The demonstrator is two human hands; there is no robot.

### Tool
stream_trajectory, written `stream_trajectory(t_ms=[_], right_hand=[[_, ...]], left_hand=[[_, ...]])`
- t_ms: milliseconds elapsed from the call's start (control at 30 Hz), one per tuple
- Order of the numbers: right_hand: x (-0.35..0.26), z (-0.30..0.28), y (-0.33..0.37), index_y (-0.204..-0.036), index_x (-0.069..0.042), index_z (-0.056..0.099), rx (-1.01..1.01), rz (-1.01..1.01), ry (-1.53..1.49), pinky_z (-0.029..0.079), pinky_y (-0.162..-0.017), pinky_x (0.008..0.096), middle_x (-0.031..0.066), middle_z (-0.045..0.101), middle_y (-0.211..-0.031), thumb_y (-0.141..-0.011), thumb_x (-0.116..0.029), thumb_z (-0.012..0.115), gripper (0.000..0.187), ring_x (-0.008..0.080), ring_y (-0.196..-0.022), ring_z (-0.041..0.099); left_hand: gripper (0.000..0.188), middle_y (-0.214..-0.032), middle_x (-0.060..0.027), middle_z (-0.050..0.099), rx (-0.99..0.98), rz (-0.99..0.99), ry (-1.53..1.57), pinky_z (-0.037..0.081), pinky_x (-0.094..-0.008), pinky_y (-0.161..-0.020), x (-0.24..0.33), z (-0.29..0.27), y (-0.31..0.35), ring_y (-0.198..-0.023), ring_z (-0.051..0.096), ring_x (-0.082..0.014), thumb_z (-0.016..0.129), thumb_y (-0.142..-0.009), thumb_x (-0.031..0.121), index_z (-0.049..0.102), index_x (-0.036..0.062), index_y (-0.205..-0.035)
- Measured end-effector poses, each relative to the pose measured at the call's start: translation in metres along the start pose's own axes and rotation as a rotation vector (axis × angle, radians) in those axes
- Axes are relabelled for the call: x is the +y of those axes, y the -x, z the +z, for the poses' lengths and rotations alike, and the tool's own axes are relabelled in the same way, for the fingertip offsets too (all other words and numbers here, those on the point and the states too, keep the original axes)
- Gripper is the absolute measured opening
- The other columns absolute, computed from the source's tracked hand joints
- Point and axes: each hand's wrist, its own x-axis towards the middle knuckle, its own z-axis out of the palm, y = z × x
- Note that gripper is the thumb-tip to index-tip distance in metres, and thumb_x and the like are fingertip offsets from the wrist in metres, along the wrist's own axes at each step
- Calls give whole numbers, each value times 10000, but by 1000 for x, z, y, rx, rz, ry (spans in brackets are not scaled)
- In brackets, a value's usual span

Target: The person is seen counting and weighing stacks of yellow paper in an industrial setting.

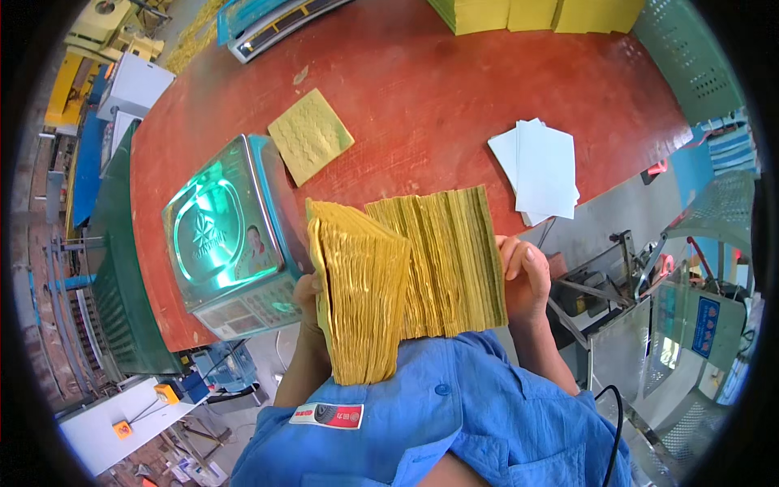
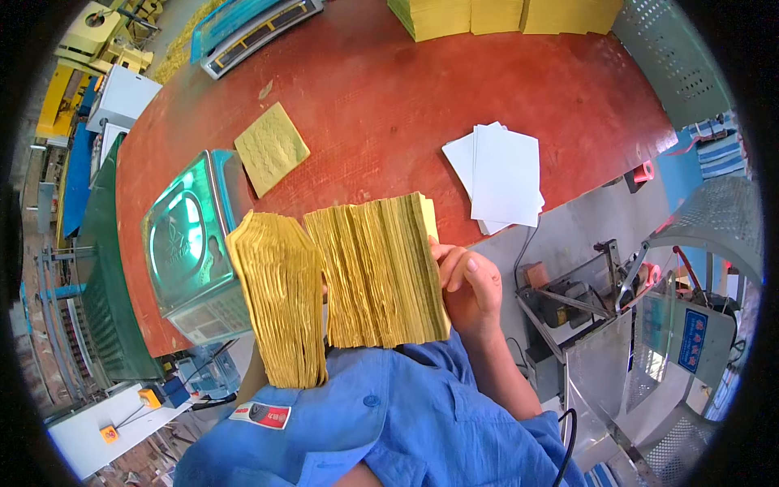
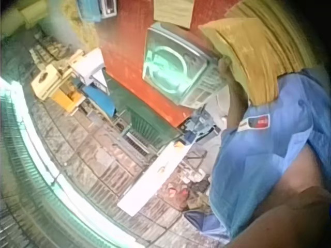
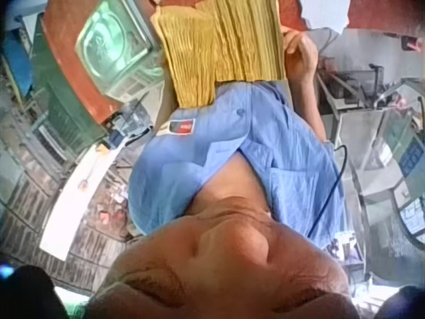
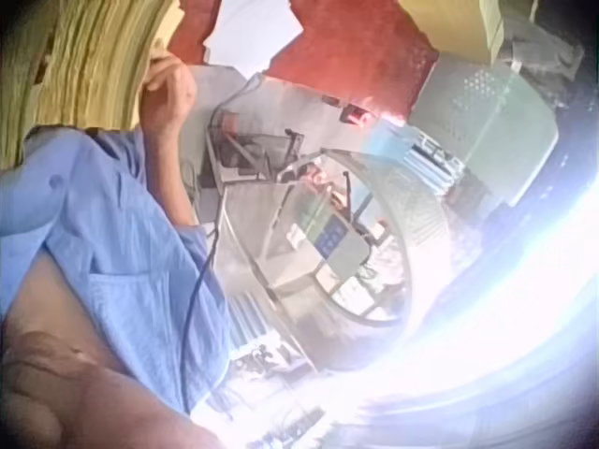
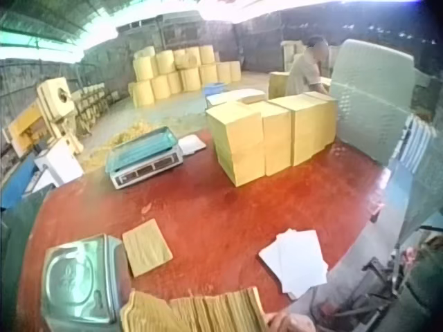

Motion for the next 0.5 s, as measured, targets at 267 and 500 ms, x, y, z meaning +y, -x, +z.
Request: stream_trajectory(t_ms=[267,500], right_hand=[[12,7,-13,-647,-49,496,22,-35,-34,403,-949,433,96,545,-716,-997,-230,443,398,300,-989,559],[-22,18,-79,-695,-15,556,42,55,127,465,-809,313,105,618,-799,-973,-157,533,313,165,-930,568]], left_hand=[[565,-1100,-143,675,-110,105,14,581,-410,-830,-6,18,-18,-957,678,-277,603,-767,292,564,18,-1259],[616,-1278,-183,607,-177,286,95,517,-440,-969,-6,41,-49,-1131,623,-314,541,-823,261,478,10,-1383]])
